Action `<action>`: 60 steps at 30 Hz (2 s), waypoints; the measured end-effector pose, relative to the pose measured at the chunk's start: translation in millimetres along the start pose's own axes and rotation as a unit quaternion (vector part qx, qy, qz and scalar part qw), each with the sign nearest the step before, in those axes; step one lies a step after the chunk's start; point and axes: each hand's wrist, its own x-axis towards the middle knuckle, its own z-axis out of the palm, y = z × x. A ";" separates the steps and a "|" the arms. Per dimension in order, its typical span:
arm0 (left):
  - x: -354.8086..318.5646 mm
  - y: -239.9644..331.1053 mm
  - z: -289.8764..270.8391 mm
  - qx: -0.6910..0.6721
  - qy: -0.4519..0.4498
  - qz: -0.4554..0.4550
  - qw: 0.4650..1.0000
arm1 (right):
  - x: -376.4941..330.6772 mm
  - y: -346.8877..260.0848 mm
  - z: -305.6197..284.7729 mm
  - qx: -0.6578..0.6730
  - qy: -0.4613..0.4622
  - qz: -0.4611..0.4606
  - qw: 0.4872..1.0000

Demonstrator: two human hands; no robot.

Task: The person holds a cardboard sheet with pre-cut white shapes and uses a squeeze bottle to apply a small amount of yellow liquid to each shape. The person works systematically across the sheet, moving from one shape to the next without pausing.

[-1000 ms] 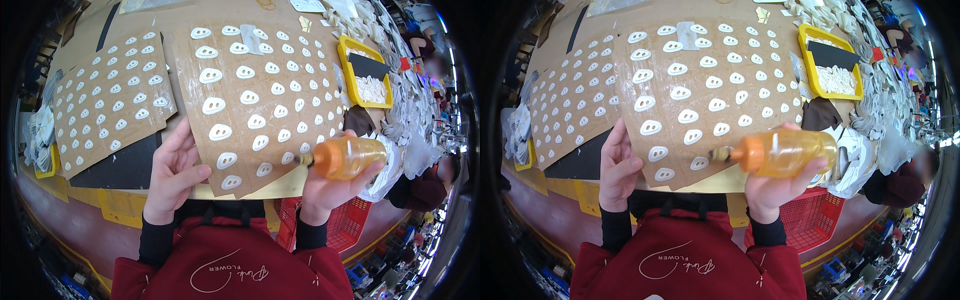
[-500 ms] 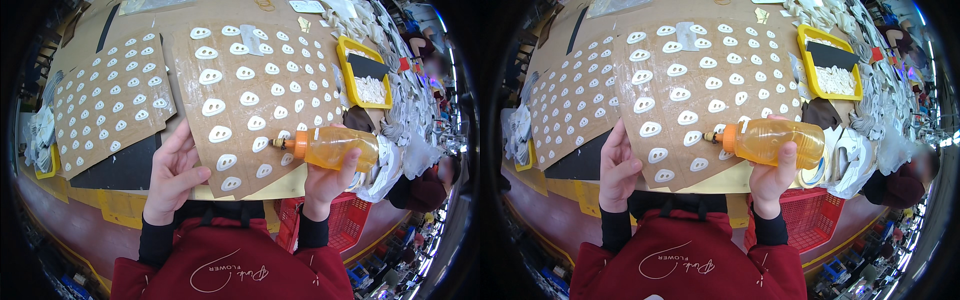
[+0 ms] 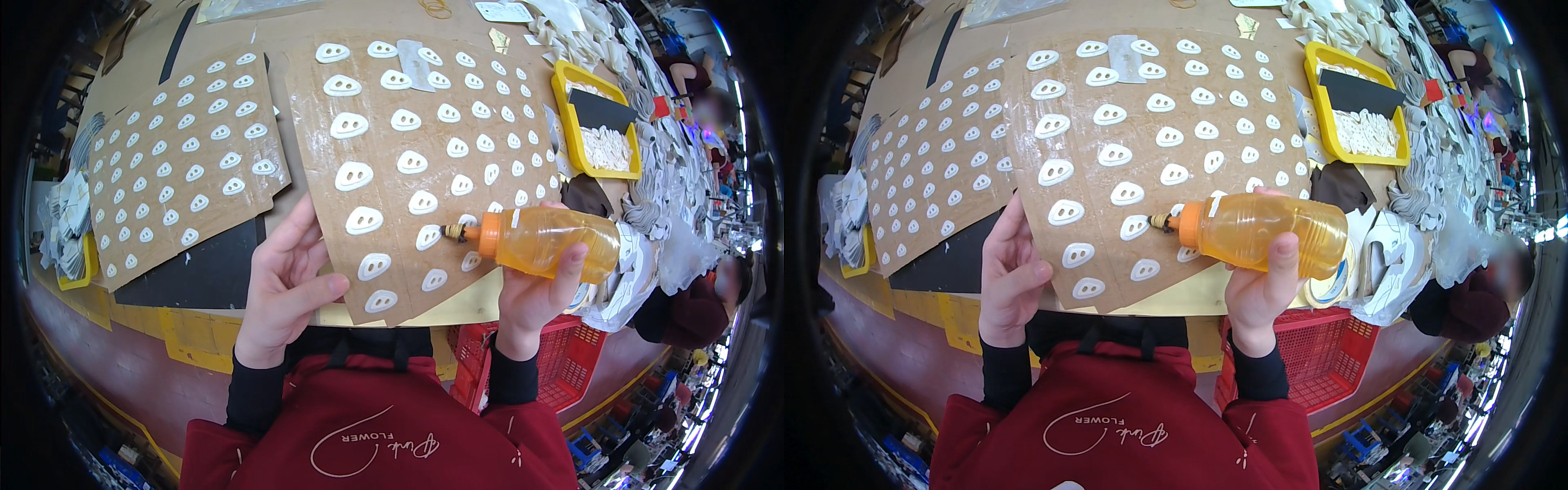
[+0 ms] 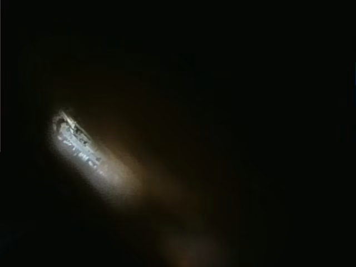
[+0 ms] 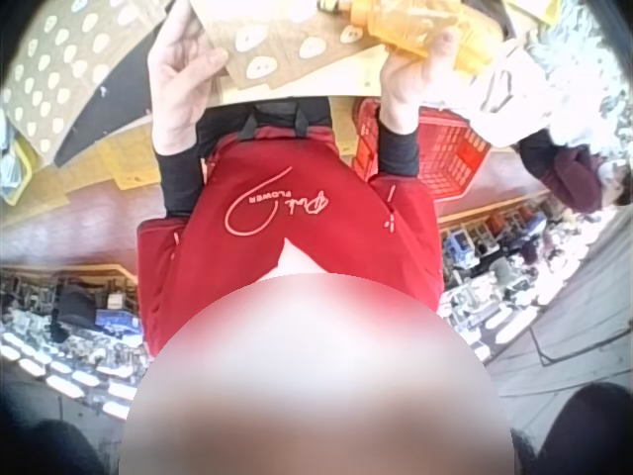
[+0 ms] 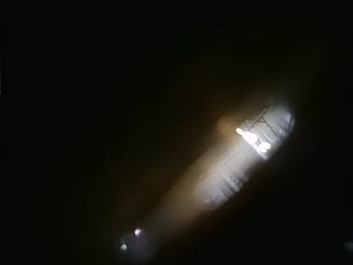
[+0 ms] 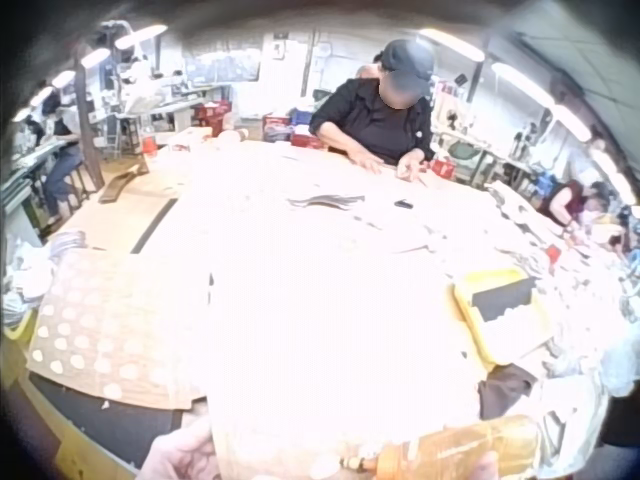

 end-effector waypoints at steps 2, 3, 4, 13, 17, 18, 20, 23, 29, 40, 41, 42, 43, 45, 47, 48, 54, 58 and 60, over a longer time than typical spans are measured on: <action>-0.2 0.2 -0.1 0.001 -0.002 0.001 1.000 | 2.3 -1.1 -0.7 -0.001 -0.021 -0.003 1.000; -0.3 0.5 -0.3 0.001 -0.004 0.002 1.000 | 3.8 -1.3 -0.7 -0.001 -0.029 -0.006 1.000; -0.4 0.6 -0.4 0.001 -0.007 0.002 1.000 | 5.5 -1.6 -0.7 -0.003 -0.035 -0.005 0.999; -0.1 0.7 -2.5 0.008 -0.025 0.008 1.000 | 9.4 -5.3 6.0 0.000 -0.054 -0.022 0.998; -1.3 1.5 -2.5 0.005 -0.027 0.005 1.000 | 10.7 -7.5 7.7 -0.007 -0.074 -0.025 0.997; -1.5 1.9 -2.5 0.006 -0.027 0.003 1.000 | 11.3 -7.8 8.1 -0.024 -0.080 -0.032 0.996; -1.4 2.4 -2.3 0.010 -0.032 0.003 0.999 | 12.6 -8.0 9.0 -0.052 -0.086 -0.041 0.994; -1.2 3.2 -2.4 0.014 -0.038 0.004 0.999 | 15.0 -9.8 10.1 -0.079 -0.095 -0.046 0.991; 0.9 3.5 -4.2 0.023 -0.063 0.016 0.998 | 20.0 -16.4 13.7 -0.094 -0.148 -0.037 0.984; -1.3 4.7 -4.9 0.011 -0.072 0.007 0.997 | 31.0 -36.2 22.4 -0.198 -0.253 -0.065 0.945; -1.3 4.5 -5.7 0.012 -0.073 0.008 0.997 | 31.7 -38.2 23.8 -0.206 -0.263 -0.059 0.941; -0.9 4.2 -6.6 0.012 -0.074 0.009 0.997 | 32.3 -40.2 25.7 -0.212 -0.273 -0.057 0.937; -0.7 4.1 -6.9 0.013 -0.075 0.009 0.997 | 32.9 -42.3 28.0 -0.222 -0.282 -0.055 0.932; -0.5 4.3 -6.4 0.013 -0.073 0.011 0.997 | 33.9 -47.1 33.3 -0.246 -0.299 -0.051 0.921; -0.7 5.0 -3.9 -0.002 -0.052 0.000 0.999 | 34.7 -50.9 39.8 -0.273 -0.314 -0.046 0.908; -2.0 5.4 -1.6 -0.016 -0.033 -0.013 0.999 | 33.2 -51.6 43.0 -0.272 -0.292 -0.041 0.916; 0.0 9.5 0.8 -0.026 -0.011 -0.025 0.999 | 29.8 -57.8 52.2 -0.285 -0.284 -0.015 0.915; 0.5 8.6 -0.7 -0.026 -0.009 -0.024 0.999 | 31.8 -61.2 48.0 -0.314 -0.322 -0.024 0.893; -0.1 6.6 -2.3 -0.028 -0.007 -0.020 0.999 | 31.7 -58.9 44.8 -0.316 -0.327 -0.049 0.889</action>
